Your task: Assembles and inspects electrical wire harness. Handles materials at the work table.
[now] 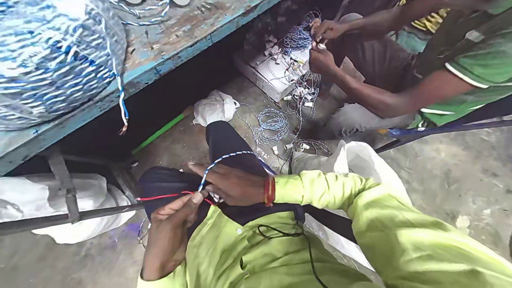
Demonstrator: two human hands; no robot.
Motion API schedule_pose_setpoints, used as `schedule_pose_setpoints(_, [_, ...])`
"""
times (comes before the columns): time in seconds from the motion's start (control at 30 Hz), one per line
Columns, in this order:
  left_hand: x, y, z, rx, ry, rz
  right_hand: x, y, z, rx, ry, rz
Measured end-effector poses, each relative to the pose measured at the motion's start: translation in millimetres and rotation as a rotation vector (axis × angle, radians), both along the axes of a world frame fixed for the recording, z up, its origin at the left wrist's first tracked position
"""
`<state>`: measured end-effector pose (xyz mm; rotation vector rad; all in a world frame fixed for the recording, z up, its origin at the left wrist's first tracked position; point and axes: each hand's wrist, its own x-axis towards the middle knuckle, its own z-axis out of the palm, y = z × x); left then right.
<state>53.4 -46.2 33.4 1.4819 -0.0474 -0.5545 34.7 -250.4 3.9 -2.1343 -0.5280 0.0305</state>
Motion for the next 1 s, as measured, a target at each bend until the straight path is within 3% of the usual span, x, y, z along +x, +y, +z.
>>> schedule_pose_setpoints(0.13, [-12.9,2.0,-5.2,-0.177,0.129,-0.095,13.9,13.6,-13.3,0.283,-0.273,0.127])
schedule_pose_setpoints(0.2, [-16.4,3.3,-10.9,-0.268,0.208,-0.128,14.0,13.8,-8.2,0.384,-0.304,0.218])
schedule_pose_setpoints(0.33, [-23.9,1.9,-12.5,-0.247,0.201,-0.099,22.1,6.2,-29.8,0.227,-0.477,0.24])
schedule_pose_setpoints(0.4, [-22.1,3.0,-15.8,-0.238,0.184,-0.08,19.3,1.6,-37.0,0.203,-0.455,0.187])
schedule_pose_setpoints(0.53, [-15.1,8.0,-16.1,-0.236,0.138,-0.024,-1.0,0.2,-36.2,0.462,-0.099,0.037])
schedule_pose_setpoints(0.67, [-6.7,5.7,-20.0,-0.004,-0.074,0.124,-22.4,13.5,-13.5,0.796,0.6,-0.209])
schedule_pose_setpoints(0.83, [-0.4,0.8,-43.3,0.273,-0.475,0.215,-23.2,9.9,-7.0,0.634,0.6,-0.264])
schedule_pose_setpoints(1.0, [-7.1,-7.7,-47.1,0.346,-0.655,0.223,-19.1,9.9,2.7,0.789,0.984,-0.274])
